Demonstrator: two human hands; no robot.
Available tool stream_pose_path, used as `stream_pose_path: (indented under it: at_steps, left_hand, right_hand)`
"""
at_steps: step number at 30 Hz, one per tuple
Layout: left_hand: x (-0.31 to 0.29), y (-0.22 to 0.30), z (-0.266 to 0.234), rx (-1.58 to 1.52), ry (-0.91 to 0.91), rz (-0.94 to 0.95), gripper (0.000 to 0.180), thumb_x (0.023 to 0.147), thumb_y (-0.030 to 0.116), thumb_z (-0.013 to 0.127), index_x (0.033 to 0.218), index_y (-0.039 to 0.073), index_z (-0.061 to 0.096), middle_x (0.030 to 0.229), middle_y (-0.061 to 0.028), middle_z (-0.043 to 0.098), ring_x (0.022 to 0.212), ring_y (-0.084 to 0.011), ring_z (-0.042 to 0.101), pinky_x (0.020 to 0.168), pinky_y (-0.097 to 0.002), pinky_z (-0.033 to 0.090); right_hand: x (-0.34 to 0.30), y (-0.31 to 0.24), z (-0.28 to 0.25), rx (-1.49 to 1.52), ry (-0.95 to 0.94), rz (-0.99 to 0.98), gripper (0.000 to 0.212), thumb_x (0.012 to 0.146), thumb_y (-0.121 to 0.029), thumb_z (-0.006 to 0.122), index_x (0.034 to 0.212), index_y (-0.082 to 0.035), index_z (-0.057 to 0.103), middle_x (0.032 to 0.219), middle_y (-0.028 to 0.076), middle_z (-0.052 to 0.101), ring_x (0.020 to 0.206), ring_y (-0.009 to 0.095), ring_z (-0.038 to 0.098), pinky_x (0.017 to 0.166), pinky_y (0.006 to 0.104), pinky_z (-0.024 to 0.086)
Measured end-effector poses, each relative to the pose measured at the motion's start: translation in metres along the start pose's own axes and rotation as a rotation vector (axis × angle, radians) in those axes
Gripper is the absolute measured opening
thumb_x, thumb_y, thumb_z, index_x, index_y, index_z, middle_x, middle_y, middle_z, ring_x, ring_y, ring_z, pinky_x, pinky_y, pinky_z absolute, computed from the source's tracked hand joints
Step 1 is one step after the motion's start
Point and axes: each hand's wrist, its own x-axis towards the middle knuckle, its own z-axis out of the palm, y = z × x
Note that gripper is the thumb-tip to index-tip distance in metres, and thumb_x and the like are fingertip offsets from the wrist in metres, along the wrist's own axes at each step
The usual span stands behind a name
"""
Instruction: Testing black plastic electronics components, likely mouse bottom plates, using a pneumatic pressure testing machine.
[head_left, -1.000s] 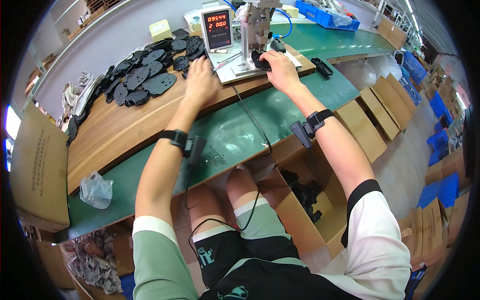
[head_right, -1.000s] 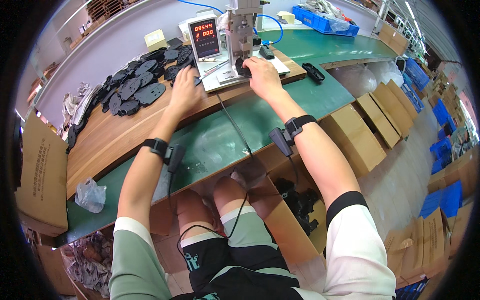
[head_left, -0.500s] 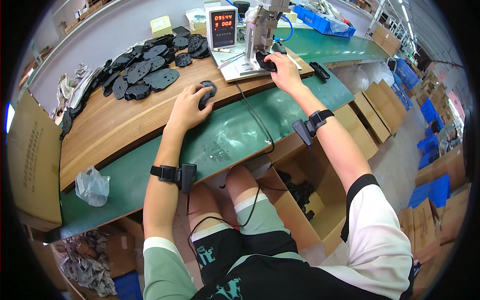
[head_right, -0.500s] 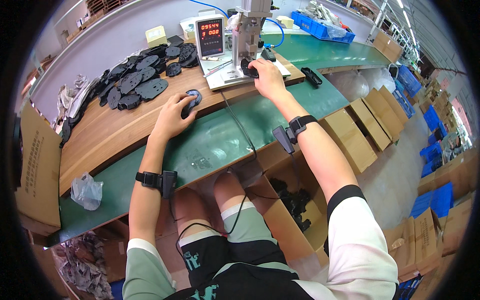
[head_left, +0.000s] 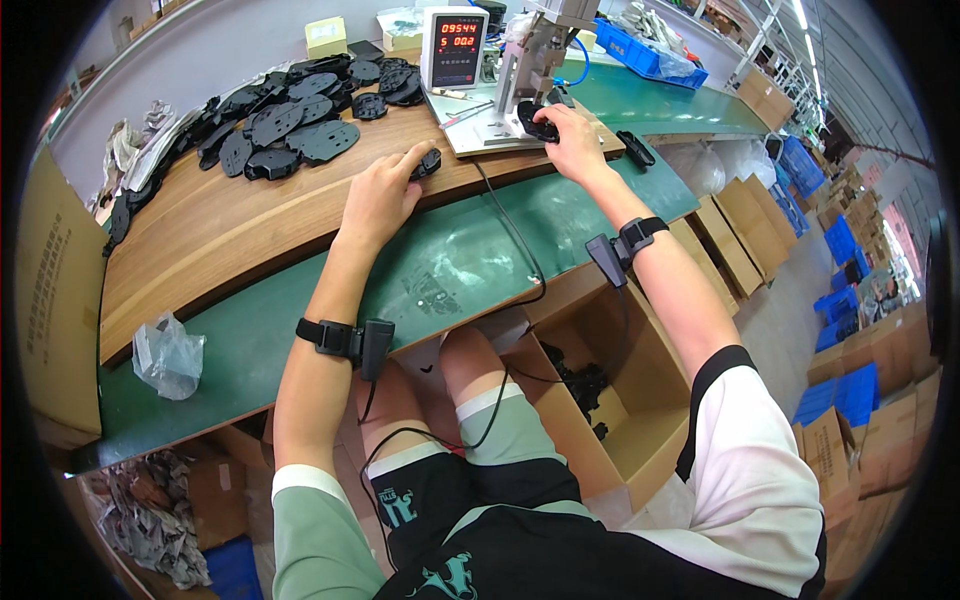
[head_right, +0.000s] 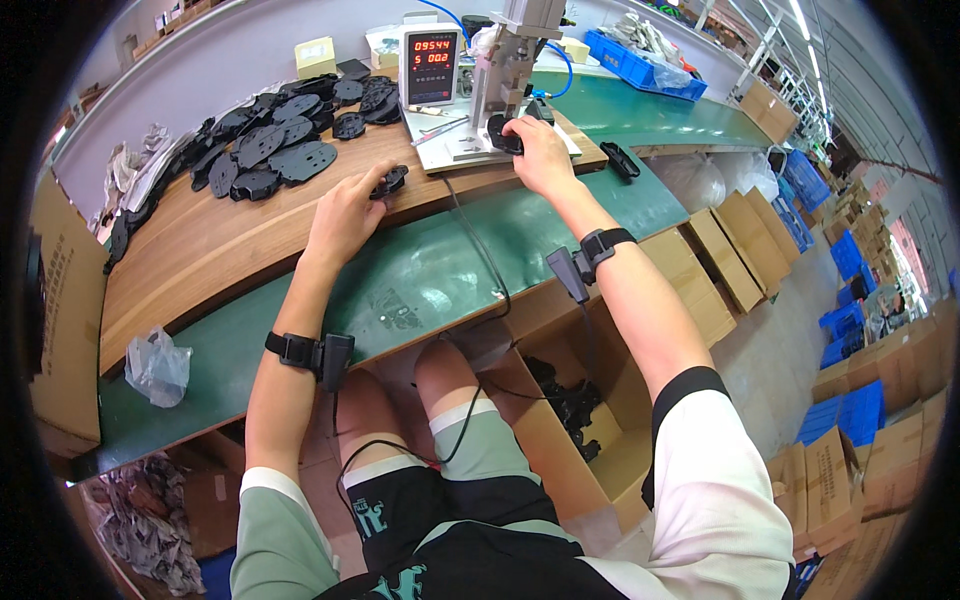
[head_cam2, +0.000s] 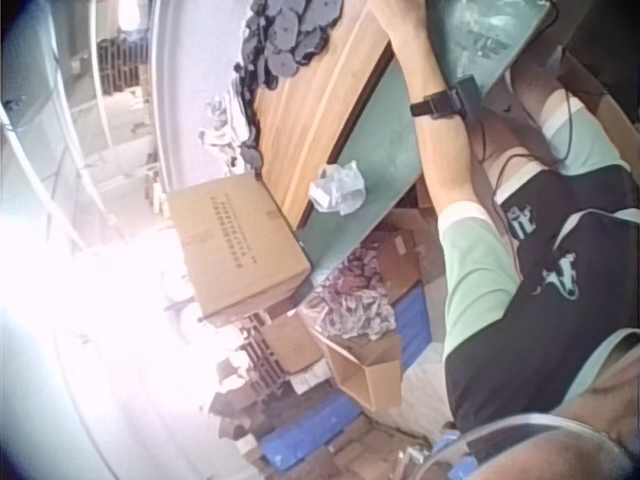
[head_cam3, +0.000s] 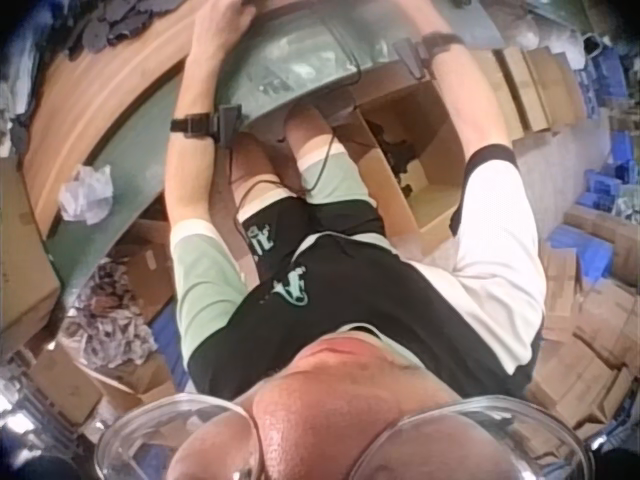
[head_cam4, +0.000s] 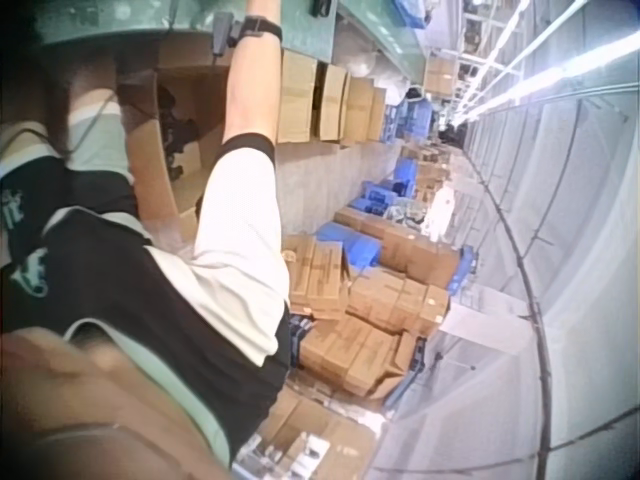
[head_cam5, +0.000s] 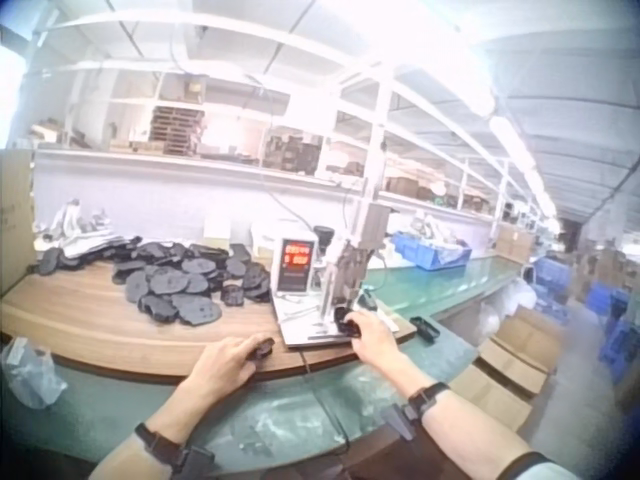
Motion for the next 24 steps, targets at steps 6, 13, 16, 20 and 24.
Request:
stream_pose_path:
  at_steps: [6, 13, 16, 20, 24]
  left_hand:
    - [0.000, -0.006, 0.004, 0.034, 0.058, -0.028, 0.037, 0.092, 0.007, 0.064, 0.128, 0.013, 0.063, 0.106, -0.0137, 0.073, 0.100, -0.0370, 0.071, 0.083, -0.0502, 0.058]
    - [-0.002, -0.010, 0.011, -0.033, 0.069, -0.022, 0.033, 0.094, 0.009, 0.064, 0.127, 0.011, 0.064, 0.108, -0.0179, 0.073, 0.101, -0.0419, 0.070, 0.084, -0.0523, 0.056]
    - [-0.002, -0.011, 0.011, -0.023, 0.061, -0.041, 0.032, 0.094, 0.010, 0.064, 0.126, 0.011, 0.064, 0.108, -0.0174, 0.073, 0.102, -0.0412, 0.070, 0.085, -0.0516, 0.056]
    - [-0.002, -0.007, 0.014, -0.036, 0.075, -0.008, 0.033, 0.091, 0.008, 0.066, 0.124, 0.008, 0.064, 0.106, -0.0172, 0.073, 0.103, -0.0386, 0.069, 0.088, -0.0511, 0.056]
    - [-0.009, -0.008, 0.012, -0.053, 0.049, -0.018, 0.032, 0.092, 0.008, 0.066, 0.124, 0.008, 0.065, 0.109, -0.0170, 0.073, 0.106, -0.0392, 0.069, 0.090, -0.0502, 0.056]
  right_hand:
    - [0.002, 0.001, -0.001, 0.013, -0.017, -0.014, 0.042, 0.075, 0.006, 0.070, 0.113, -0.010, 0.067, 0.114, 0.012, 0.069, 0.114, 0.037, 0.065, 0.098, 0.0467, 0.054]
    - [0.006, 0.008, -0.005, -0.004, -0.055, -0.012, 0.043, 0.074, 0.009, 0.066, 0.113, -0.009, 0.068, 0.114, 0.012, 0.069, 0.115, 0.038, 0.065, 0.098, 0.0464, 0.054]
    - [0.003, 0.002, -0.004, -0.006, -0.032, 0.003, 0.043, 0.074, 0.008, 0.066, 0.113, -0.009, 0.069, 0.115, 0.013, 0.070, 0.115, 0.038, 0.065, 0.098, 0.0467, 0.054]
    - [0.006, 0.008, -0.004, -0.055, -0.065, -0.014, 0.043, 0.075, 0.008, 0.066, 0.114, -0.009, 0.069, 0.117, 0.012, 0.070, 0.116, 0.037, 0.065, 0.099, 0.0468, 0.054]
    - [-0.004, -0.001, 0.000, -0.032, -0.017, -0.075, 0.045, 0.076, 0.010, 0.063, 0.116, -0.010, 0.071, 0.117, 0.012, 0.070, 0.115, 0.037, 0.066, 0.099, 0.0472, 0.054]
